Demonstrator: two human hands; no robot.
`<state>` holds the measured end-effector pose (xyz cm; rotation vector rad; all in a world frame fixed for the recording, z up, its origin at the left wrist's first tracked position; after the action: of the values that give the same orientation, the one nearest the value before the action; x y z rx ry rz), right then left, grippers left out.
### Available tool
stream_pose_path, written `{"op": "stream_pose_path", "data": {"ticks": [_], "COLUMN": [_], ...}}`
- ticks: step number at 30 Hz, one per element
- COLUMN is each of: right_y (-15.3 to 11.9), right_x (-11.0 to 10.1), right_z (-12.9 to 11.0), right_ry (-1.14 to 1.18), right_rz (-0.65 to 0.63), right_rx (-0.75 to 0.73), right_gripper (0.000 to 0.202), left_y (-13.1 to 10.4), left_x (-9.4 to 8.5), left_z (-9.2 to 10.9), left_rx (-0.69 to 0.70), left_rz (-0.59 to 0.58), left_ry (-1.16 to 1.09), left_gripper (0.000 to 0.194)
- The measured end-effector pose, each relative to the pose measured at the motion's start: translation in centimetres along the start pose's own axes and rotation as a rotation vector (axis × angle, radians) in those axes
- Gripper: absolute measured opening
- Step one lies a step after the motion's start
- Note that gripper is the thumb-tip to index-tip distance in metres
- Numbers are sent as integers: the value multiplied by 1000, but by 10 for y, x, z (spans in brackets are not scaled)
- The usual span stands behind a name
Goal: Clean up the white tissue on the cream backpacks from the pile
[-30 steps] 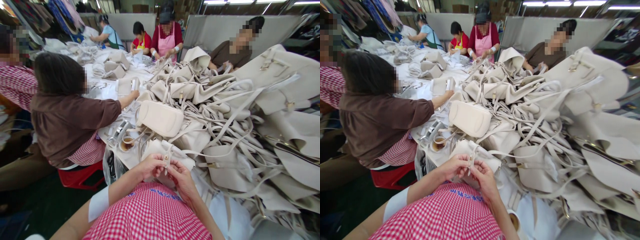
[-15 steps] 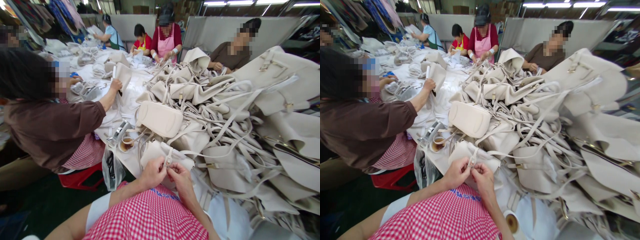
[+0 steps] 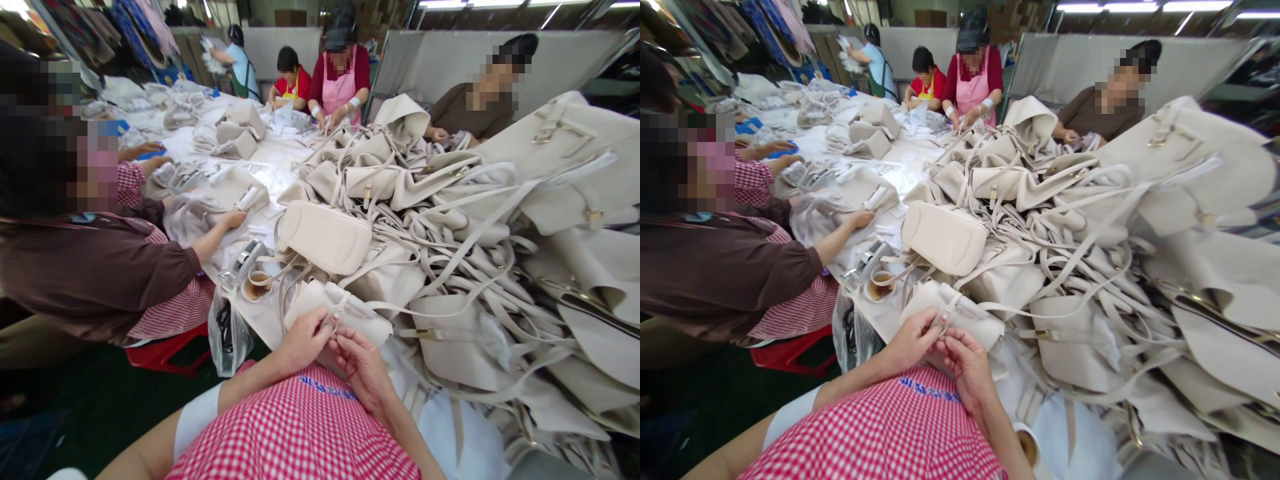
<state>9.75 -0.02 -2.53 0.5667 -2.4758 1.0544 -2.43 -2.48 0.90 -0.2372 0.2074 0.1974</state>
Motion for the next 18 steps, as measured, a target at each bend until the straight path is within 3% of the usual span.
{"op": "stream_pose_path", "data": {"ticks": [4,8,13,16,18], "right_y": [-2,-3,-2,3,6], "right_x": [1,0,-2,-4,-6], "right_z": [-2,-5,-8,-7,-4], "right_ry": [-63,-166,-160,-218,-288], "right_rz": [-32,25,90,90,82], "right_rx": [-120,-230,-256,-272,-293], "right_gripper": [29,24,21,25,27], "left_y": [0,0,-7,-8,-2], "left_x": [11,19,24,20,11], "left_z": [-15,-21,-23,-25,-27], "left_rx": [-192,-298,-404,-480,-480], "left_rz": [-110,-128,-189,-218,-152], "left_ry": [-330,-440,-625,-765,-796], "left_gripper": [26,30,37,44,45]}}
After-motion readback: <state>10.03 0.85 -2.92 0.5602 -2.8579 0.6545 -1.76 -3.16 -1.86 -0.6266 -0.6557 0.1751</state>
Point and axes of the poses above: each hand's wrist, its own y-axis towards the middle knuckle, its own x-axis out of the palm, z = x × y, the point moved 6 cm from there along y, towards the middle knuckle, and after that the axes turned 1 degree about -x, right-handed, at the moved point
